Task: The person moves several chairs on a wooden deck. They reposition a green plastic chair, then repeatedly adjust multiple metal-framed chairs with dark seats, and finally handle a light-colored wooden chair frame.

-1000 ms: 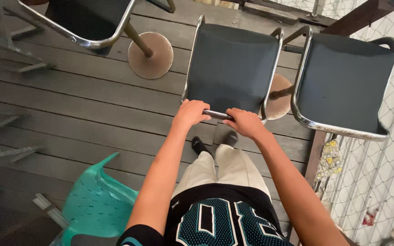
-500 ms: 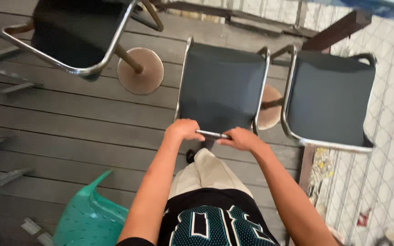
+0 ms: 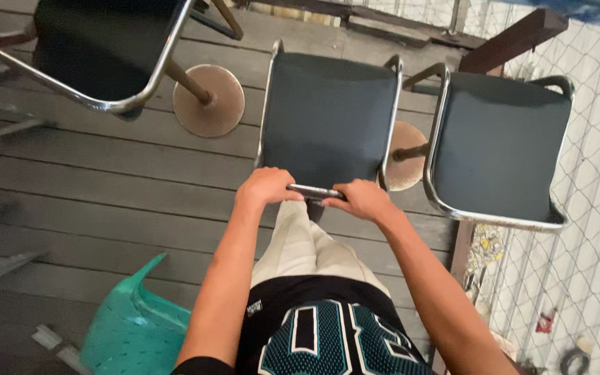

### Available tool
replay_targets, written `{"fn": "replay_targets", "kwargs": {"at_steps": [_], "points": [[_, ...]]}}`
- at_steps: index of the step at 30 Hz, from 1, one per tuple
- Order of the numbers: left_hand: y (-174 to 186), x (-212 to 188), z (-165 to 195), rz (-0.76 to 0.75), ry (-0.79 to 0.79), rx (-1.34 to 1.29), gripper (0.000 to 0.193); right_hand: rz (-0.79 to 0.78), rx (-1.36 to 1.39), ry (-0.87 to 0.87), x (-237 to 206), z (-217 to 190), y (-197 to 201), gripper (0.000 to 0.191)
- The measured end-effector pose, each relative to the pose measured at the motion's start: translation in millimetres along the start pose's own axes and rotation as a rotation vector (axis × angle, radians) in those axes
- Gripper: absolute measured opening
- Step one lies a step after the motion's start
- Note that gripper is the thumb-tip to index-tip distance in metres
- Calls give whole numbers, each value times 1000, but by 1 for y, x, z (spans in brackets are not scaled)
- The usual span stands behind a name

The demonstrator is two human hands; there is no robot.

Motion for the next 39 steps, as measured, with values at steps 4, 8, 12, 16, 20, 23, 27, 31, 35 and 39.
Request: {"fn": "replay_targets", "kwargs": {"at_steps": [4, 8, 12, 16, 20, 23, 27, 31, 35, 39], "points": [[1, -5, -9, -11, 40, -23, 40, -1, -25, -7, 3, -4, 0, 52], [9, -18, -22, 4, 66, -31, 39, -35, 19, 0, 13, -19, -5, 54], [31, -32, -45, 84, 87, 1, 39, -32, 29, 67, 37, -47, -5, 53], [42, -50, -79, 52, 133, -35, 39, -37, 0, 105, 60, -74, -3, 53], [53, -63, -117, 18, 209, -176, 41, -42, -71, 150, 88, -106, 7, 55], [65, -74, -138, 49, 178, -192, 42, -25, -130, 219, 106, -136, 14, 56], [82, -89, -173, 27, 210, -236, 43, -73, -185, 192, 130, -165, 13, 56], [95, -92, -180, 37, 142, -254, 40, -36, -193, 200, 135, -179, 16, 56], [100, -91, -170, 76, 80, -180, 40, -56, -140, 158, 131, -172, 13, 56], [99, -89, -148, 141, 32, -169, 33, -9, -118, 135, 112, -155, 9, 55]]}}
Point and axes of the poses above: each hand's wrist, its own x-axis towards the middle knuckle, its own y-axis out of the back of the hand, z = x × y, the point moved 7 cm from there along x, towards the middle knuckle, and after that the axes turned 3 degrees about -y, right-handed, at the moved point
